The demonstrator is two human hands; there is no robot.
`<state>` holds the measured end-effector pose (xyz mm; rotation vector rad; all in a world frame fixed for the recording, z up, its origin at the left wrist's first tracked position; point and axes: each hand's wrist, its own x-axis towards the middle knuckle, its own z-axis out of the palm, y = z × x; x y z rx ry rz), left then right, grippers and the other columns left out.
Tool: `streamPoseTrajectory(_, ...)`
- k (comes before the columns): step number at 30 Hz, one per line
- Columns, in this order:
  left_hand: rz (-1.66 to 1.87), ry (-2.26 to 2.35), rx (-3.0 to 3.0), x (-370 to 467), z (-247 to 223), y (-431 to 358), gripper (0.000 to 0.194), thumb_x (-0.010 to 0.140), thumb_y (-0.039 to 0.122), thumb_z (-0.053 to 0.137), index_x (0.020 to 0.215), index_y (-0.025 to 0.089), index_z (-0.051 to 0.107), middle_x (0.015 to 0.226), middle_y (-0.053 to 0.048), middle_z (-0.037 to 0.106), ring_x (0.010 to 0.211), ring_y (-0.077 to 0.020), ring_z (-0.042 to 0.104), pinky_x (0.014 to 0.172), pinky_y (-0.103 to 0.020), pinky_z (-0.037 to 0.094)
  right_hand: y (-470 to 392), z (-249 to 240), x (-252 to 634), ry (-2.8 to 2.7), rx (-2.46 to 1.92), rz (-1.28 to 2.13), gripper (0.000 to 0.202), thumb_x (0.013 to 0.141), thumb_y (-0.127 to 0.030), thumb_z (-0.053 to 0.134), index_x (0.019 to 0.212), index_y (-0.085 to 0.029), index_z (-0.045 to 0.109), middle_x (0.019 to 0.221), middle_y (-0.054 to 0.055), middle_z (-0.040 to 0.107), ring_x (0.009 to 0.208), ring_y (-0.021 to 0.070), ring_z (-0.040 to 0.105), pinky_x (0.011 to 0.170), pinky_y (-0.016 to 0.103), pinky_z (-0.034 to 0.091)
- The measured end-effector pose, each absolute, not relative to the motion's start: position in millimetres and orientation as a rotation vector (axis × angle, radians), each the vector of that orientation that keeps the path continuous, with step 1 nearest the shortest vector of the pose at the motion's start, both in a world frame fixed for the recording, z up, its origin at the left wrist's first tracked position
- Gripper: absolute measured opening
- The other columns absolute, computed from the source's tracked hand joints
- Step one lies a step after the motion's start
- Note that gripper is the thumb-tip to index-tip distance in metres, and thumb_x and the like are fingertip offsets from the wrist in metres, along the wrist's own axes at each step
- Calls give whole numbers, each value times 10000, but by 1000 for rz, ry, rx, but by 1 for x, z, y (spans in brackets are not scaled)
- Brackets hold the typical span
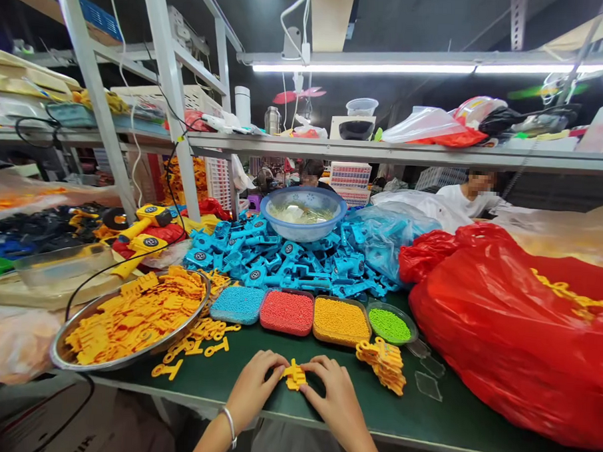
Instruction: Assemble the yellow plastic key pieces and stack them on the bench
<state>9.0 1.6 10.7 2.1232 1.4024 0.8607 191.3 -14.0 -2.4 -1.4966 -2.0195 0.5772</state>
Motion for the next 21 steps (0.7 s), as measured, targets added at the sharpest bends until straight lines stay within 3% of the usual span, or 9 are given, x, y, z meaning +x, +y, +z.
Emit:
streamPoseTrajectory(11, 831, 1349, 2228, 6, 2, 6, 230, 856, 197, 423, 767, 201, 635, 837, -40, 563, 831, -177, 512, 754, -308, 445, -15, 1, 190, -1997, -1519, 530, 243, 792, -379, 532, 1006, -304, 619, 1065, 15, 588, 998, 196, 523, 836, 303, 362)
streamPoseTrajectory(16, 833, 1171, 2344, 4, 3, 4, 301, 858, 107, 370, 945, 232, 630, 959, -42, 594, 897, -163, 520, 803, -292, 446, -17, 3, 189, -1974, -1508, 548, 229, 797, -375, 528, 994, -302, 620, 1061, 18, 590, 993, 199, 523, 836, 313, 358)
streamPoseTrajectory(21, 722, 1144, 2484, -6, 8, 5, 321, 840, 91, 404, 963, 271, 640, 982, -14, 638, 907, -170, 520, 805, -324, 426, -17, 5, 188, -1974, -1507, 559, 241, 794, -391, 531, 1000, -307, 625, 1068, 21, 583, 997, 206, 522, 840, 322, 355)
